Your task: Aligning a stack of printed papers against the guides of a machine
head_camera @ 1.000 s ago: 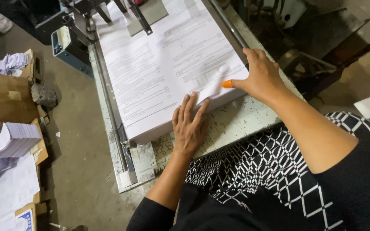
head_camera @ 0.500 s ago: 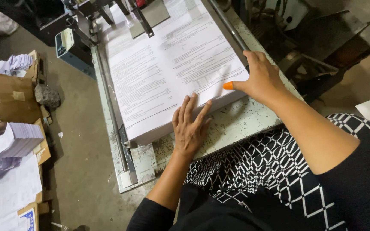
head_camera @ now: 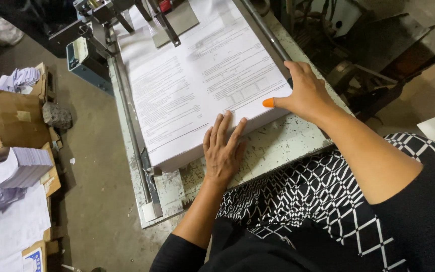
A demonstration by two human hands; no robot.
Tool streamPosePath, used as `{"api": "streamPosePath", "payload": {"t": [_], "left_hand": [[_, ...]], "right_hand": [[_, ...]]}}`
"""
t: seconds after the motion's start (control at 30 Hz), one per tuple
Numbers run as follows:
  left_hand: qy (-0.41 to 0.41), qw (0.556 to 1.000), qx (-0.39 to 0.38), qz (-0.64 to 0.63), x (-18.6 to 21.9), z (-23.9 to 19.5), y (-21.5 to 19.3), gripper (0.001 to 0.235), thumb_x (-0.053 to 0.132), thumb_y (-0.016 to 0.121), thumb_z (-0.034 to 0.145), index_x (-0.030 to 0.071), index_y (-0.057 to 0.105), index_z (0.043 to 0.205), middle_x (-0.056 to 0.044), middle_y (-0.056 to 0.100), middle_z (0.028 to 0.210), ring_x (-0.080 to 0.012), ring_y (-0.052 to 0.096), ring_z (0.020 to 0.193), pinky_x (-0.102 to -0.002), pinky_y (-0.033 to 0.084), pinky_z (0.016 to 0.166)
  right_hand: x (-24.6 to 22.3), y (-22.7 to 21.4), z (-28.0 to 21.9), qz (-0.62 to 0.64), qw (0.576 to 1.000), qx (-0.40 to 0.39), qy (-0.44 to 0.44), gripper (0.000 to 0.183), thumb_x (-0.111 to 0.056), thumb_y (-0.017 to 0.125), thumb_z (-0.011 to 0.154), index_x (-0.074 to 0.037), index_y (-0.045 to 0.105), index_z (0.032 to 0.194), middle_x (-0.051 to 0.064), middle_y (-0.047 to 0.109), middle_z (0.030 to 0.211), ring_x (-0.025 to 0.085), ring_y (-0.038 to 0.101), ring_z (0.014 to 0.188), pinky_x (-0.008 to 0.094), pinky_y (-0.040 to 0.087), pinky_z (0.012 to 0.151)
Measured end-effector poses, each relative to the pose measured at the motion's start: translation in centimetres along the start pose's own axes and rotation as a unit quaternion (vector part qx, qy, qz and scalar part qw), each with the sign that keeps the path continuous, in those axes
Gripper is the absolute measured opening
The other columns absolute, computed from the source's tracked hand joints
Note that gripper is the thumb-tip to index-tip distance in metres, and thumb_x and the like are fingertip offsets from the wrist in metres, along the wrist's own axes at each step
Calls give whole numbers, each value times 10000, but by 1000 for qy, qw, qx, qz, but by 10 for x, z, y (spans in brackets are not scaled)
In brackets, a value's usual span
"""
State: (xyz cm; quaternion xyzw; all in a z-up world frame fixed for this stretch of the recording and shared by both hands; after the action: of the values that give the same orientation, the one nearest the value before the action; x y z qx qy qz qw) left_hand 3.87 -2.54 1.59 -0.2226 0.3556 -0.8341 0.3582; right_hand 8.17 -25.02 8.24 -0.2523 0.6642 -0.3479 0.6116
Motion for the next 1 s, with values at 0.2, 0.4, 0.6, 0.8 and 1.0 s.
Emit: {"api": "streamPosePath", "payload": {"t": [0.2, 0.4, 0.6, 0.8, 1.0], "left_hand": [[3, 1000, 0, -4, 0, 1, -1, 497, 412, 556, 962, 348, 447, 1443, -74, 397, 1508, -254, 336, 1431, -400, 219, 1128], [-4, 1000, -5, 2, 0, -1, -1, 528, 360, 594, 942, 324, 445, 1447, -71, 376, 1526, -255, 319, 1440, -401, 209, 1141], [-4, 1000, -5, 5, 1, 0, 0, 532, 347, 587, 950, 321, 430, 1458, -67, 388, 1516, -252, 324, 1438, -399, 199, 1147], [-1, 1000, -8, -9, -1, 0, -1, 481, 397, 541, 973, 350, 446, 1442, -64, 391, 1510, -248, 327, 1436, -398, 207, 1135], [2, 1000, -8, -7, 1, 2, -4, 474, 405, 521, 984, 348, 439, 1447, -73, 395, 1505, -253, 333, 1432, -396, 215, 1129]], "right_hand": [[-1, 0, 4, -45, 999, 3, -13, 959, -488, 778, 701, -33, 370, 1440, 208, 404, 1402, 367, 466, 1274, 560, 334, 975], [-4, 0, 2, -31, 999, 13, -24, 939, -464, 793, 720, 4, 387, 1425, 247, 412, 1384, 405, 476, 1253, 586, 332, 956], [-4, -2, 0, 2, 1000, -9, -4, 952, -399, 789, 677, -13, 363, 1436, 234, 378, 1417, 399, 447, 1285, 576, 317, 975], [-4, 0, 2, -48, 999, 1, -14, 936, -450, 777, 703, -34, 365, 1434, 212, 410, 1395, 373, 470, 1263, 552, 346, 948], [-9, -4, 2, -67, 998, 0, -16, 969, -543, 778, 710, -25, 383, 1428, 231, 438, 1373, 381, 483, 1253, 556, 360, 938]]}}
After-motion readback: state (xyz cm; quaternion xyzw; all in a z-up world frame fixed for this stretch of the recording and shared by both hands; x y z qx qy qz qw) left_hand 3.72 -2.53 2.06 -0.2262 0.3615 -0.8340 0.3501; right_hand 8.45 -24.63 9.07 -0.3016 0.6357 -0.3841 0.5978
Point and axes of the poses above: each hand's wrist, its own z-axis towards the middle knuckle, its own y-axis out of the palm, x = y × z, the point moved 5 cm from there along z, towards the middle knuckle
